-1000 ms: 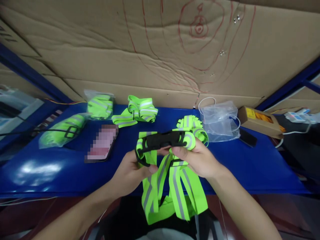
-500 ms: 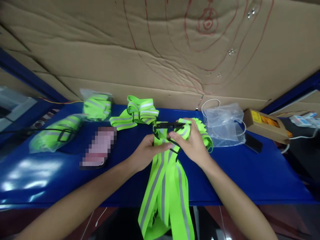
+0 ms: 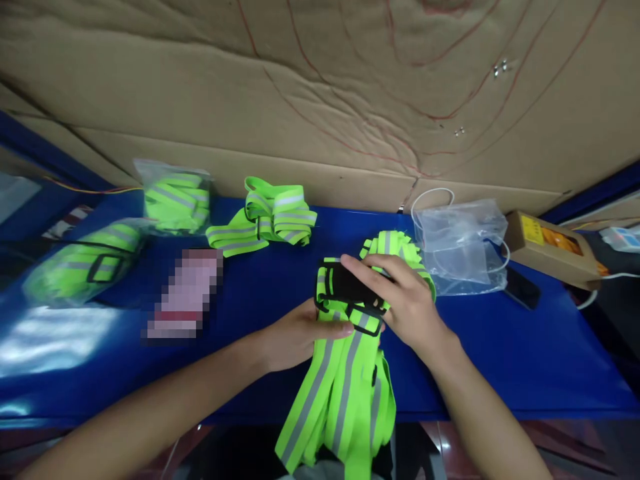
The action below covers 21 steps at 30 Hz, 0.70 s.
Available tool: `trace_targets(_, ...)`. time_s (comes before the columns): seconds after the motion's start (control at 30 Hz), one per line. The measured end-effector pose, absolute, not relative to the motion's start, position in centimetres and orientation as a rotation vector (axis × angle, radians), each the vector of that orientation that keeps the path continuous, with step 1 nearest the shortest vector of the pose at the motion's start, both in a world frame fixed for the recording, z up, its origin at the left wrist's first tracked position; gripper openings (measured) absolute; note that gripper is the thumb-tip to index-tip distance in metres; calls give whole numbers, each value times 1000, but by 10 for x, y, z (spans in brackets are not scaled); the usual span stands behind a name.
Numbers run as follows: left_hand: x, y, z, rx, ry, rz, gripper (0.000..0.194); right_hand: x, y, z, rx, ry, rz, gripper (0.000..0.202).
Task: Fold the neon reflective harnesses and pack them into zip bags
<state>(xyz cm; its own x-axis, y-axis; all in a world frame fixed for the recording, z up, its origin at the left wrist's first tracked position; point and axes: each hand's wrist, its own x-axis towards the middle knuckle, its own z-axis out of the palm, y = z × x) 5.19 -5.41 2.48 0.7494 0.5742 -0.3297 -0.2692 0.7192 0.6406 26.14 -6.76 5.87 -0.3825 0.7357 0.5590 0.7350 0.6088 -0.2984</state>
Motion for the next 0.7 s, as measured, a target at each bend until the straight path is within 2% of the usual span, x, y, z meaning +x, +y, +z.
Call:
trace_targets(0.17,50,-61,28,428,544,415,39,267,-73,65,-1166,-2274,27,72)
trace_targets(0.27,51,-63,33,547,443,411,38,269,-73,65,-1154,-2300,116,72)
trace_targets(0.4,51,-62,37,606,397,443,32,268,-73,63,-1170,-2304,57,70)
trace_targets(0.47,49,-61,37,608,376,436,38,268,-75,62,-1190,-2319,-12,69)
trace_targets(0.63,46,-61,35,608,309,393,67,268,-81,62,-1205,-2390,-248,70)
trace_targets(0.7,47,-61,34,588,334,410,67,268,-83,61,-1200,-2400,-299,70)
